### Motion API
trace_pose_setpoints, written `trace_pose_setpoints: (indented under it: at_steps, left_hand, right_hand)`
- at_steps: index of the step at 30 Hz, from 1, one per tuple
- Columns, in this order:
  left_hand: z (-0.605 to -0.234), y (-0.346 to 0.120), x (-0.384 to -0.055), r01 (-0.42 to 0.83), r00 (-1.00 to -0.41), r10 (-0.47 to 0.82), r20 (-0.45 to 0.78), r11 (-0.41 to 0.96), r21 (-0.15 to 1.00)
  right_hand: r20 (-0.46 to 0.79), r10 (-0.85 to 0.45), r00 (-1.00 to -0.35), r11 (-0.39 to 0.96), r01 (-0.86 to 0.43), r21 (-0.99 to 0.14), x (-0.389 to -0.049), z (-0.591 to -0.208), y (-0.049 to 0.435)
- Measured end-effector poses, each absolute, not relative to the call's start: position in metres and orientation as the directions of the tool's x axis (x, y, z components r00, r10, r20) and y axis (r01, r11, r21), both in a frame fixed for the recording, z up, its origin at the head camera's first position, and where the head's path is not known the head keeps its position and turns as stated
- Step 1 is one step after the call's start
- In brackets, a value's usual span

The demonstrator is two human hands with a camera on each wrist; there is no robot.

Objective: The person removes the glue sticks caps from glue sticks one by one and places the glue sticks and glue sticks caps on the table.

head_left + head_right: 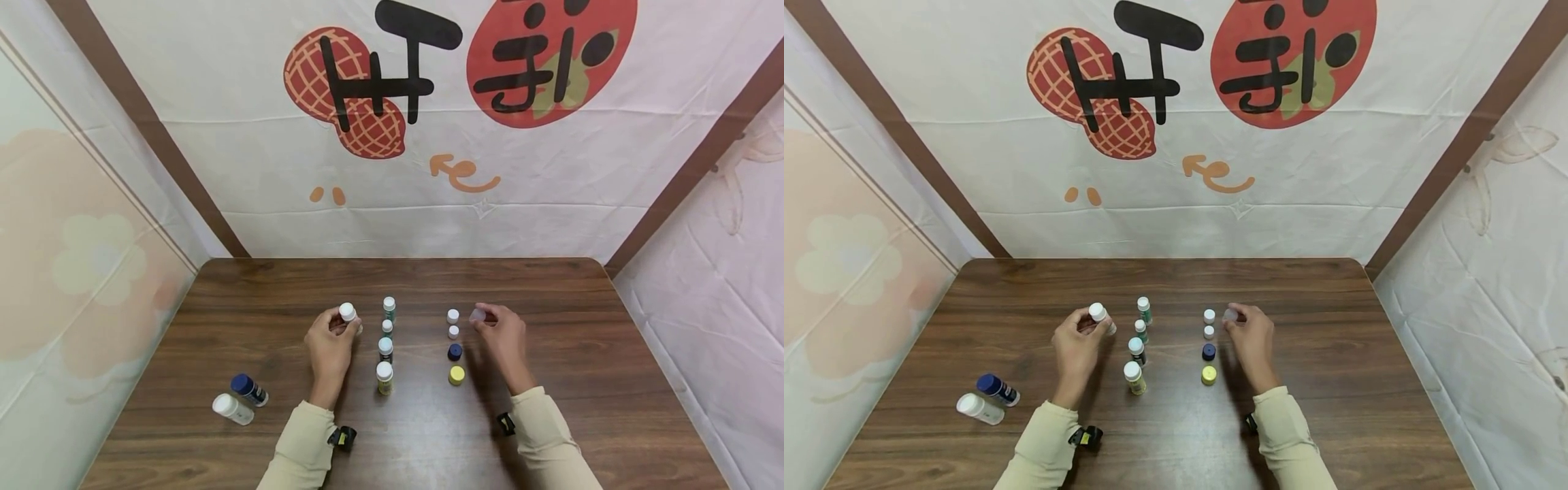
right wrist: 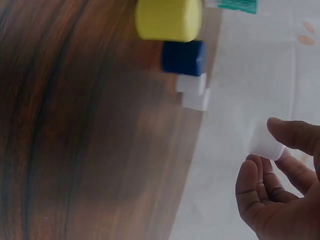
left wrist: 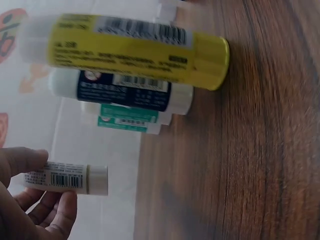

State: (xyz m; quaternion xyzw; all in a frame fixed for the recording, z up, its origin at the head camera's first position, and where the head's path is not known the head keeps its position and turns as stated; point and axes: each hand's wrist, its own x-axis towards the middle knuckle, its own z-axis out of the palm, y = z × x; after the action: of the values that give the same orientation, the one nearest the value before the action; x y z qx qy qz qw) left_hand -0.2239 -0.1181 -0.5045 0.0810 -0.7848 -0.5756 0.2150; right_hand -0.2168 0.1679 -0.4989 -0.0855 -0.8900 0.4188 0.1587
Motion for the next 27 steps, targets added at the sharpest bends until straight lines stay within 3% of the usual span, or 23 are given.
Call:
trace_pose_setpoints:
  at_steps: [8,18,27]
  left_hand:
    - [-0.519,-0.11,-0.24,0.051,-0.927,-0.329,0.179,0.361,0.931]
    - [-0.53,-0.106,-0.249,0.037,-0.931,-0.316,0.183,0.417,0.908]
    - [-0.533,-0.104,-0.248,0.035,-0.933,-0.302,0.195,0.462,0.886]
  right_hand:
    - [0.147,0.22,-0.965,0.724,0.06,-0.687,-0.229,-0.518,0.172]
    - [0.117,0.189,-0.975,0.804,0.085,-0.588,-0.239,-0.532,0.17]
    - [0.086,0.197,-0.977,0.811,0.113,-0.574,-0.244,-0.539,0.173]
